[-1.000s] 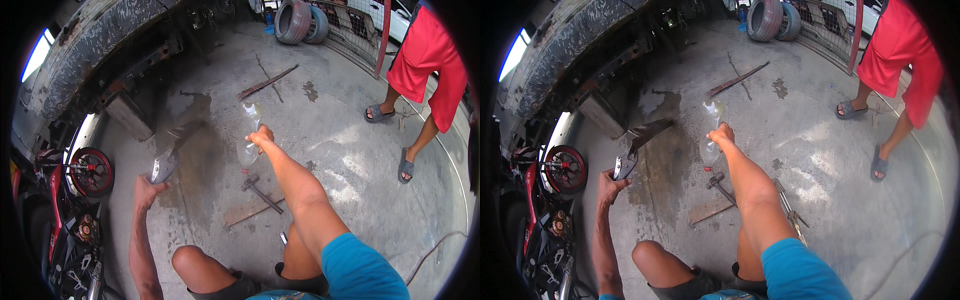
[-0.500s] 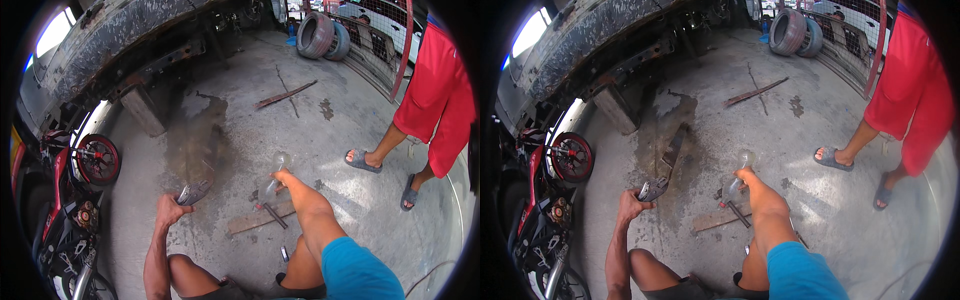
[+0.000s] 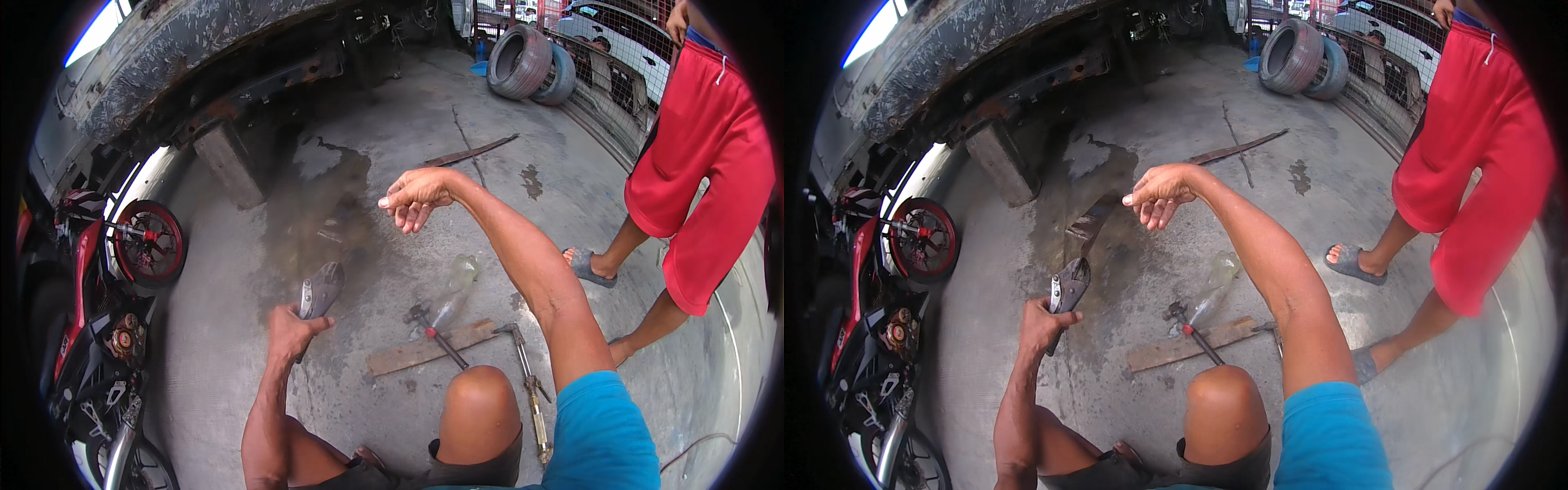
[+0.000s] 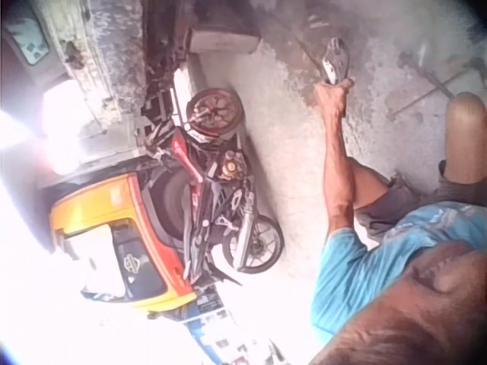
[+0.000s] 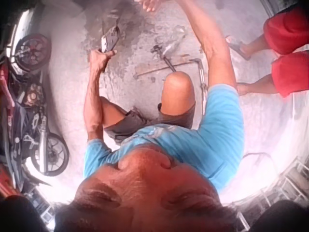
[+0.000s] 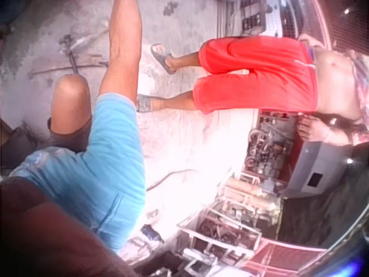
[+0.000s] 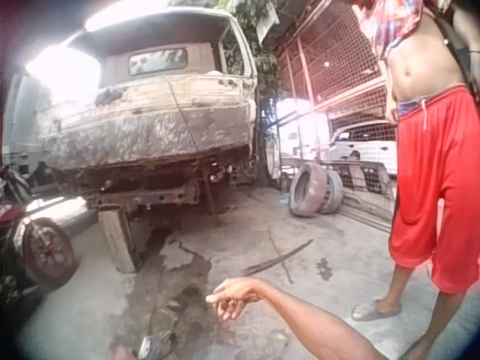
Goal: The person heats a long metal blade with a blowtorch, then hammers the heated section to shape it. After cooling the metal with water, the person hands the blade to another person and picks up a second metal bar to repeat the heating and hammering process.
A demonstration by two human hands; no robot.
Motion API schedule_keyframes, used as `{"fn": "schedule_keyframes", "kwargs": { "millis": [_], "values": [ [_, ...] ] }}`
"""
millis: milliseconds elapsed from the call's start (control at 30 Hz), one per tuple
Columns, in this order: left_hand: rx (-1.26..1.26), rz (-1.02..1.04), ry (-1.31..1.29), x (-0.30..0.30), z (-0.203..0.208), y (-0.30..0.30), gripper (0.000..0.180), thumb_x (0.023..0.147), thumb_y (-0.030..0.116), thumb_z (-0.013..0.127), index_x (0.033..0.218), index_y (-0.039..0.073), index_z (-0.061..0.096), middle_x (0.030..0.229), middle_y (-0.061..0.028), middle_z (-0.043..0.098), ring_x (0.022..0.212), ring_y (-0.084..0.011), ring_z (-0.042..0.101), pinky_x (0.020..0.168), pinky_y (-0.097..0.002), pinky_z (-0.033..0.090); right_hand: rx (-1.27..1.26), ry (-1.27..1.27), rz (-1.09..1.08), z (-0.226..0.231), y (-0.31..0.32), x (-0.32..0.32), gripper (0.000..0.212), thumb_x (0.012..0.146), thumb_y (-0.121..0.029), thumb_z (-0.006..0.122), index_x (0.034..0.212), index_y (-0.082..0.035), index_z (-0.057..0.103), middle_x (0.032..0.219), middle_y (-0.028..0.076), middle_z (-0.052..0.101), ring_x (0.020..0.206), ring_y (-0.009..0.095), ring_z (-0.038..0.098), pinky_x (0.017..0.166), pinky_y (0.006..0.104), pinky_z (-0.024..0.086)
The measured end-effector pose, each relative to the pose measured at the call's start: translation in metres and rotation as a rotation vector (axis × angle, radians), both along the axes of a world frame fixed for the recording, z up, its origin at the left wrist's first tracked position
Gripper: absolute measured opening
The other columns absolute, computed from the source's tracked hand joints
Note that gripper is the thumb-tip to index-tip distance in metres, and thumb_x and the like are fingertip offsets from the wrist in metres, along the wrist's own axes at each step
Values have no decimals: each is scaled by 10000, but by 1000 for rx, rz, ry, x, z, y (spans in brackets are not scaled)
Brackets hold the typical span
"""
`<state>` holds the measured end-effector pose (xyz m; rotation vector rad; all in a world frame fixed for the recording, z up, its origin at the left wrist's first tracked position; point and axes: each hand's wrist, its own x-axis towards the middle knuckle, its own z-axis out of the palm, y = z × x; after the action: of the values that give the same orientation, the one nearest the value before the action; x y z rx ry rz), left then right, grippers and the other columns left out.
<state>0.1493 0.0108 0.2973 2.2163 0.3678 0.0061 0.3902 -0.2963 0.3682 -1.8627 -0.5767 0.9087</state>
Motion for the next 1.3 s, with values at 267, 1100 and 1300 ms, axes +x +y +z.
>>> {"fn": "schedule_keyframes", "kwargs": {
  "millis": [267,1100,1300],
  "values": [
    [133,-59,-5,-1,4,-11,434,643,286,896,899,-43,777,693,-99,697,631,-195,638,632,-374,500,928,-472,-873,-57,42,-78,537,987,-566,629,976,-30,644,710,32,631,616,121,641,645,310,587],
    [-514,-262,-340,-15,76,-251,272,893,201,743,880,-59,661,601,-89,638,444,-121,582,380,-322,426,937,4,-543,-56,-73,-271,1247,720,-435,929,1635,-147,132,1272,110,545,843,173,677,553,292,579],
    [-663,-328,-340,-27,77,-292,329,891,239,753,866,-68,638,621,-147,655,523,-193,645,470,-400,492,914,-115,-615,-41,-109,-292,1283,708,-261,957,1652,-167,93,1181,97,574,685,154,648,477,275,529]
  ]
}}
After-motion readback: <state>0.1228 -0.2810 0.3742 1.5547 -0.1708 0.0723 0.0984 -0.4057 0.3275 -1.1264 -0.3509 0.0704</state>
